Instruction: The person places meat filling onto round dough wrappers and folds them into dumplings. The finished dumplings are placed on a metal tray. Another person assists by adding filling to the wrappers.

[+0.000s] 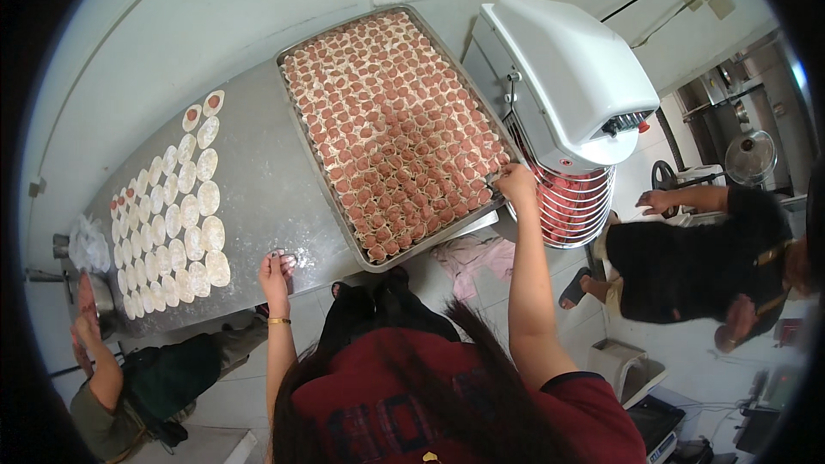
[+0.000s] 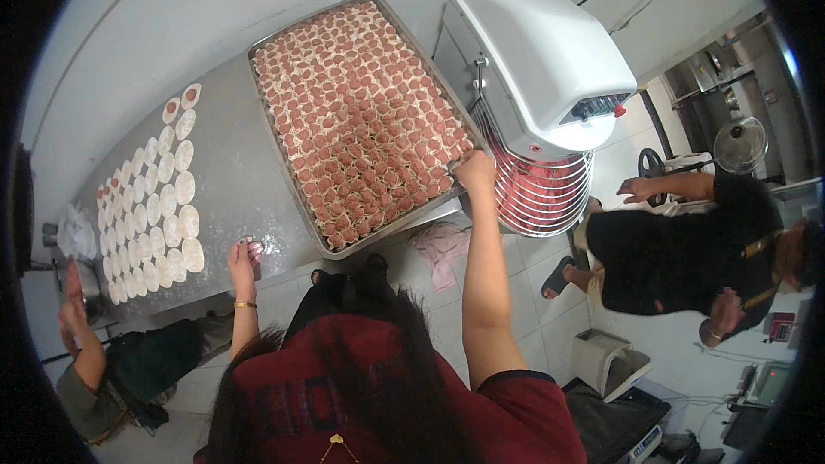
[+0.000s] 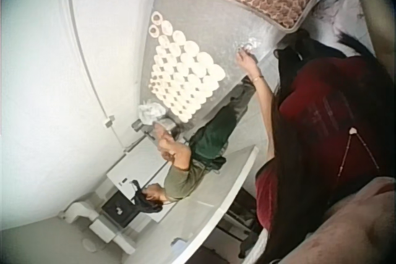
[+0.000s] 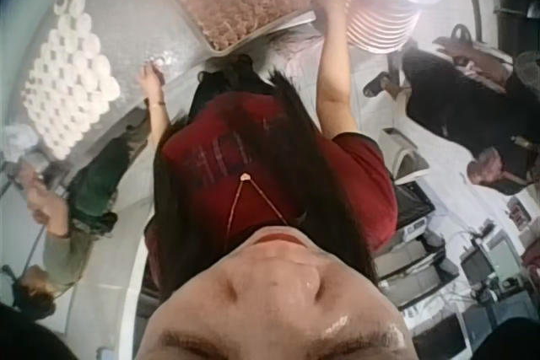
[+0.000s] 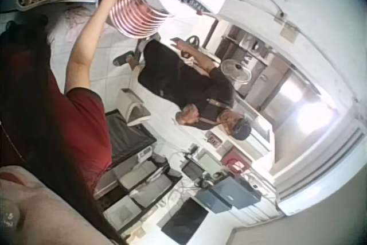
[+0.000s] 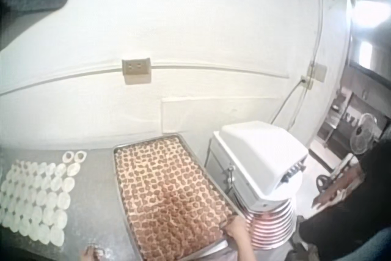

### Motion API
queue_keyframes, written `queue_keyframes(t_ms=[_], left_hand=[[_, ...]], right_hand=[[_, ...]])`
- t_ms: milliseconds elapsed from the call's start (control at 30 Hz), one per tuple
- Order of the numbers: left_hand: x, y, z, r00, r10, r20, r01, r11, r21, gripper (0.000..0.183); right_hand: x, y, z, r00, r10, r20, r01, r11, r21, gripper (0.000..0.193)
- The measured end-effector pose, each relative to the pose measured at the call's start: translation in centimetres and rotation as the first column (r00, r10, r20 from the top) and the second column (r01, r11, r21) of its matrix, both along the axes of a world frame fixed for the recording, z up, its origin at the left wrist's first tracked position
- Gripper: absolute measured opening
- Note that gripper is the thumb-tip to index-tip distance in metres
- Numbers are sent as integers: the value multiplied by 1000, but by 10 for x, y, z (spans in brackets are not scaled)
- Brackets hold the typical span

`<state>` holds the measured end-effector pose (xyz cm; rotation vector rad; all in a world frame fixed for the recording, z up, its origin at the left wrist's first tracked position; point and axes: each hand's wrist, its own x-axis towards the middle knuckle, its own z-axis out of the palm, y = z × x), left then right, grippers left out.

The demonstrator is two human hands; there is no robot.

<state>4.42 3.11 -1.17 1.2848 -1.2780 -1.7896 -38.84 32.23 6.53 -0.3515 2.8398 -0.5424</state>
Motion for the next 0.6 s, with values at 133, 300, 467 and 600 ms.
queue_keyframes(t_ms=[133,300,467,600], left_hand=[[0,1,1,1000,-7,20,8,1000,-21,18],[1,1,1,999,-20,37,21,999,-36,19],[0,3,3,1000,-21,-4,21,1000,-21,20],[-1,4,5,999,-20,31,21,999,-29,20]], right_hand=[[3,-7,7,997,16,75,-22,997,76,25],[6,-12,11,997,-35,66,32,998,53,27],[0,-12,-1,993,-3,115,-5,998,65,34],[-10,-5,-24,970,-113,214,132,988,-77,35]])
